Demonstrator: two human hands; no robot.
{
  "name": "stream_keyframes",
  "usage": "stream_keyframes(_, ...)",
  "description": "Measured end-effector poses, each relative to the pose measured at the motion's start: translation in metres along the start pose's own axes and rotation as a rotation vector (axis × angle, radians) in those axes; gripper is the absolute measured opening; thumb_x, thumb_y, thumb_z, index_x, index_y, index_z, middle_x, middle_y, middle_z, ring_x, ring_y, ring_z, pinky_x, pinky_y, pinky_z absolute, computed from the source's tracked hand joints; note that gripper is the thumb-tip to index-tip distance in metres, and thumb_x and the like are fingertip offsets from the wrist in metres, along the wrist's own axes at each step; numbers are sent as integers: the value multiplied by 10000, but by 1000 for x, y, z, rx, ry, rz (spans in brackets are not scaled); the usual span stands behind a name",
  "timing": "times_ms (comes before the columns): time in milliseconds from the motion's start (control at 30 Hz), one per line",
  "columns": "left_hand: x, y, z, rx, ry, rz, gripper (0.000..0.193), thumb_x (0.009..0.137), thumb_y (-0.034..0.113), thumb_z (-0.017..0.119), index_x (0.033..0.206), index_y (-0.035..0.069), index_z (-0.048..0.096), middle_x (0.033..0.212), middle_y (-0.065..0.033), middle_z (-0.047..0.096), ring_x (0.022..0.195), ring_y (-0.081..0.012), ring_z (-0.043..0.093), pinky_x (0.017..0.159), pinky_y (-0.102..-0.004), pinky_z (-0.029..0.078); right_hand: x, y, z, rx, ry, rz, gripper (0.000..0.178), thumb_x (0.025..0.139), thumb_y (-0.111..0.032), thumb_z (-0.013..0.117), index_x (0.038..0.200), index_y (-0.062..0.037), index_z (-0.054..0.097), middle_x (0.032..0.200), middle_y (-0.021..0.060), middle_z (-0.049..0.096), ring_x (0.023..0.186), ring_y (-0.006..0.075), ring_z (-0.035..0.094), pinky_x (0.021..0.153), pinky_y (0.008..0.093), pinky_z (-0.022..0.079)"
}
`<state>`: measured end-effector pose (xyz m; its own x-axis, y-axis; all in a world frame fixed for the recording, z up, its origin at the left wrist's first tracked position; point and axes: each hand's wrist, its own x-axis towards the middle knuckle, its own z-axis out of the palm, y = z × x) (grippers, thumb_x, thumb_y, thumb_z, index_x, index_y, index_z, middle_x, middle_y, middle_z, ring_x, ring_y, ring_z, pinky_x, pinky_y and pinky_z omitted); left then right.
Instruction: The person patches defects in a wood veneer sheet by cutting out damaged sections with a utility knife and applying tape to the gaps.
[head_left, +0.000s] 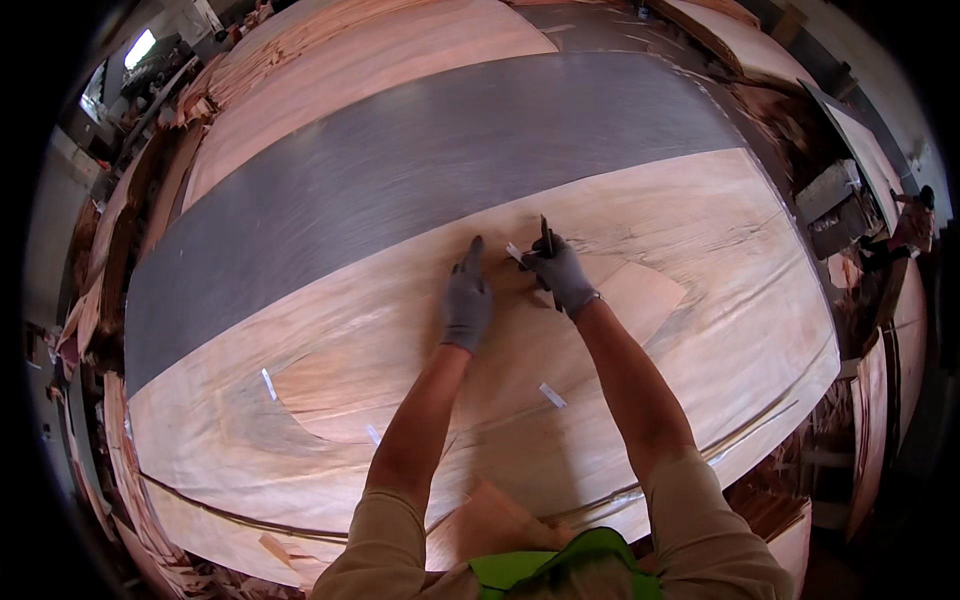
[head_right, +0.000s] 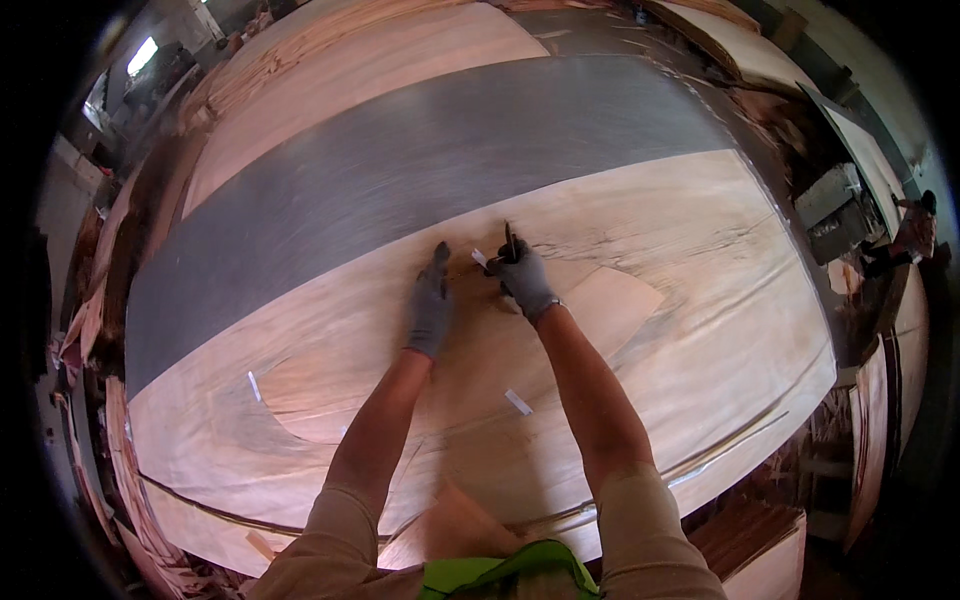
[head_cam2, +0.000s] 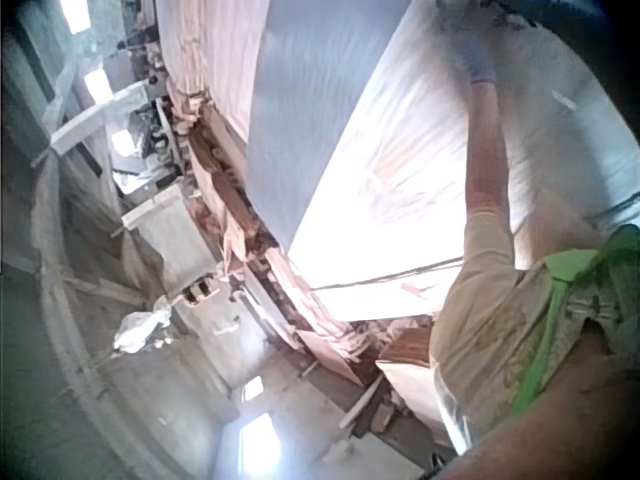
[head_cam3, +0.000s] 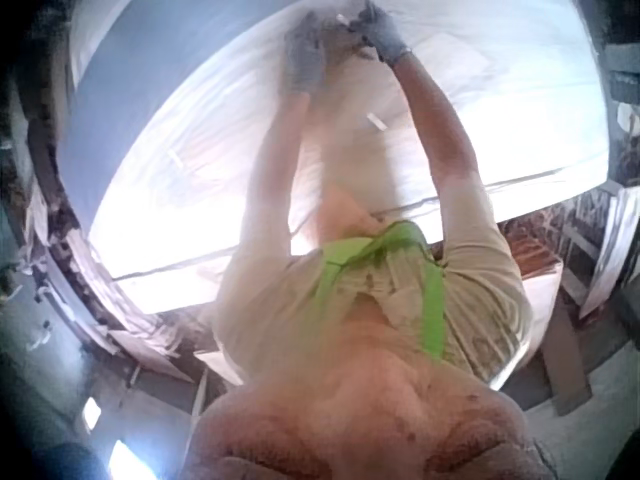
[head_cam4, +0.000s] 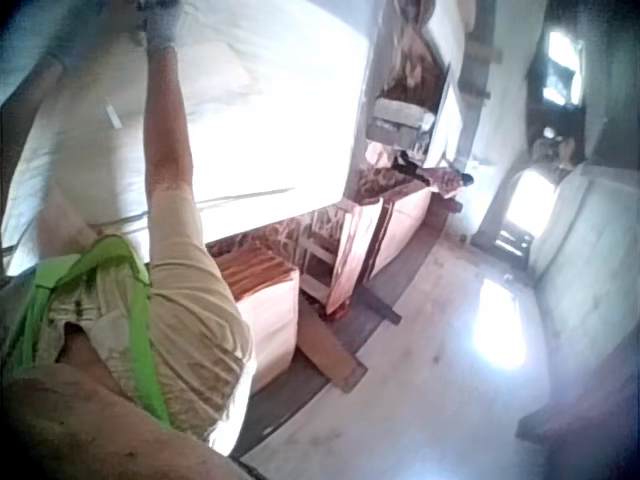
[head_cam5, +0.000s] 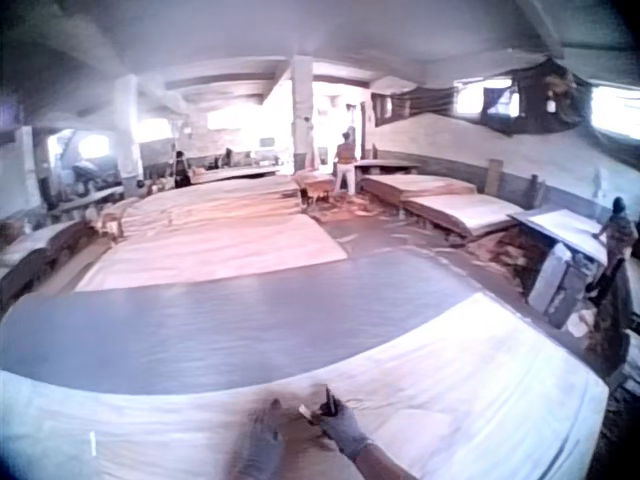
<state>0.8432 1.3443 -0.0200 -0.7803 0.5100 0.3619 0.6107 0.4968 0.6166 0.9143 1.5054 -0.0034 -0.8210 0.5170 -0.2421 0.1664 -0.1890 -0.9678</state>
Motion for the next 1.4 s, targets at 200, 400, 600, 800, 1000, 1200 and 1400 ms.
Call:
stream_keyframes(200,7,9,30,206,-204,330,486,794,50,500,1267,158,480,1074,-133,602,931,-318,584,744,-436,471,42,46,-5,-988,296,-259,305,741,-117,694,967,25,546,757,137,641,681,197,628,541,327,496)
stream_keyframes(400,7,-18,48,393,-228,542,374,806,104,512,1170,184,543,1116,-130,587,965,-307,582,827,-440,458,-49,14,-44,-642,242,-232,257,770,-155,682,916,18,560,726,107,618,621,171,616,550,302,491)
stream_keyframes(600,12,9,16,435,-310,710,375,795,111,526,1141,232,607,1306,-111,486,1059,-275,550,803,-385,484,-296,-8,-167,-300,446,16,108,903,-129,561,881,-30,597,590,-18,482,478,52,438,432,217,357)
stream_keyframes(800,-102,132,-15,-269,-562,356,381,850,9,484,1206,104,580,1339,-170,461,1152,-312,509,921,-341,433,-512,56,-232,-343,638,306,128,894,-125,568,896,-15,632,665,-17,555,588,56,444,504,247,401)
stream_keyframes(1000,-206,240,-73,-413,-1137,472,363,871,-11,472,1223,33,548,1317,-144,498,1209,-252,486,974,-318,399,-585,100,-199,-175,444,357,165,868,-134,562,978,-43,645,840,75,654,693,176,576,654,307,478)
stream_keyframes(1200,-243,225,-92,-451,-1194,108,336,884,-11,475,1212,2,548,1227,-121,573,1126,-204,545,961,-304,409,-621,127,-195,-638,226,707,269,809,-285,643,893,-30,666,766,79,686,632,225,639,627,309,494)
stream_keyframes(1400,-246,216,-99,-439,-1097,21,312,907,30,487,1211,2,550,1191,-104,595,1087,-181,558,954,-292,410,-671,200,-183,-73,219,1114,233,798,-278,681,785,-46,673,613,48,613,421,142,514,428,280,396)
